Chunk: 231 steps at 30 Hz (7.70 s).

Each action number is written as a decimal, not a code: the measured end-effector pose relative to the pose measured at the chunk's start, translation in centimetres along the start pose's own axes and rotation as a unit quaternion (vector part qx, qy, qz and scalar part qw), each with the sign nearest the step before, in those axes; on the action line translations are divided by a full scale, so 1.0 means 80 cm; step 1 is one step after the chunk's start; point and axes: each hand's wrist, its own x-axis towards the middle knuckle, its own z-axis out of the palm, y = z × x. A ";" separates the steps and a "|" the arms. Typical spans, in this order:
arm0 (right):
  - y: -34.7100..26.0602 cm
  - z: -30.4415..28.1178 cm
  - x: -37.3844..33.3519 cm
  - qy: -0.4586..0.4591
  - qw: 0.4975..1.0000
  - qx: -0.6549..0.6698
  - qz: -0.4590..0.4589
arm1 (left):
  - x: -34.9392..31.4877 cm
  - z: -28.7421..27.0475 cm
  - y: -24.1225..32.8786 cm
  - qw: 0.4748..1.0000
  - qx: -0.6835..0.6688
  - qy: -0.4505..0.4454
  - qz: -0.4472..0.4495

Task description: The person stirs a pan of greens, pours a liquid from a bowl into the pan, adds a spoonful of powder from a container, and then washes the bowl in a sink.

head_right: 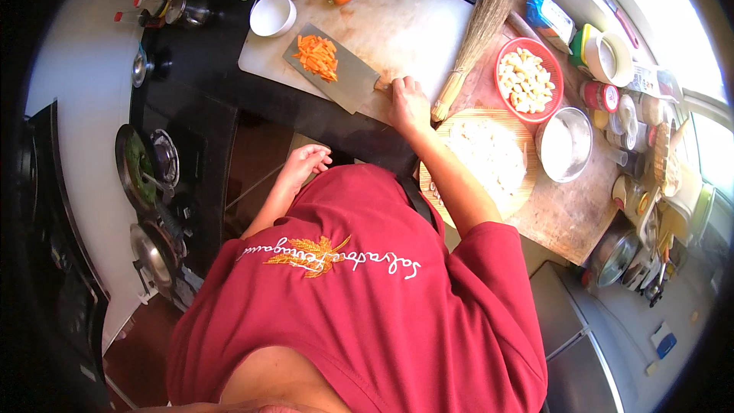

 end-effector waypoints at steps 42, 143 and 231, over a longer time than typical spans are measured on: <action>-0.060 -0.005 -0.150 -0.251 0.918 0.298 0.078 | -0.002 0.045 0.007 0.985 0.112 -0.125 -0.035; -0.247 -0.006 -0.078 -0.196 0.514 0.765 0.335 | 0.195 -0.223 0.190 0.977 -0.134 0.075 0.146; 0.053 -0.222 -0.644 -0.191 0.828 0.527 -0.032 | -0.423 0.396 -0.245 0.971 -0.123 0.004 0.205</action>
